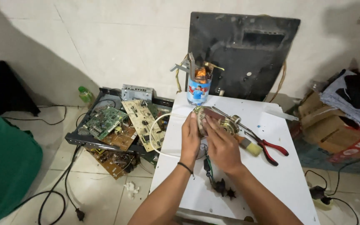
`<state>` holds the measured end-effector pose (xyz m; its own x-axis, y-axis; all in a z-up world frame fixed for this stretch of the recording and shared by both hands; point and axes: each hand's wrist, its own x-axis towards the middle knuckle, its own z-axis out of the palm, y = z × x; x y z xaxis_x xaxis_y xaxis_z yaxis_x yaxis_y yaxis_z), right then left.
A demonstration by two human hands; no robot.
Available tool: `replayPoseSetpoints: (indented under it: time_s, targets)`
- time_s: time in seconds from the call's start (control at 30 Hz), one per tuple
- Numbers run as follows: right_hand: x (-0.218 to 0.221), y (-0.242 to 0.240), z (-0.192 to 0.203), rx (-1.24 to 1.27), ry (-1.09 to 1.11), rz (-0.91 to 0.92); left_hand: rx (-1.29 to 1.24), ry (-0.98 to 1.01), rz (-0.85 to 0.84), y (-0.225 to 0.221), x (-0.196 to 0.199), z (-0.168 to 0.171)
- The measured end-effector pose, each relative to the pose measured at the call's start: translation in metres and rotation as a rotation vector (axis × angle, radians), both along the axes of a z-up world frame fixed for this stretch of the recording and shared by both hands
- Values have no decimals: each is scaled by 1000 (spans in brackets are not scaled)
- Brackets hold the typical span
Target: Disassembling, cleaning, and reassembling a small electric motor using a brush, pliers, and a screwdriver.
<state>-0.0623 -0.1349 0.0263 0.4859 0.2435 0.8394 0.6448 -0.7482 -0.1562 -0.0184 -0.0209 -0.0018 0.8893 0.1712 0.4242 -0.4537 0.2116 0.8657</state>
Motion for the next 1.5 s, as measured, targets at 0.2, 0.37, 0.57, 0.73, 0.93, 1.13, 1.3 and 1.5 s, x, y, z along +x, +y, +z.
replayPoseSetpoints:
  time_s: [0.2,0.37,0.57,0.73,0.93,1.13,1.3,1.5]
  targets:
    - [11,-6,-17,-20,-57,-57,81,75,-7,5,-9,13]
    - [22,-23,-19,192,137,-73,144,-12,-32,0,-10,8]
    - [-5,-19,33,314,187,0,227,-158,-29,0,-26,38]
    - [-5,-23,39,230,115,103,410,-217,39,5,-41,60]
    - [0,-29,30,152,54,85,468,-224,36,6,-40,48]
    - [1,-29,29,162,19,89,467,-184,11,6,-36,47]
    - [-6,-28,31,73,-40,88,434,-203,-2,7,-41,57]
    - [-1,-32,16,128,-81,175,444,-246,28,7,-44,60]
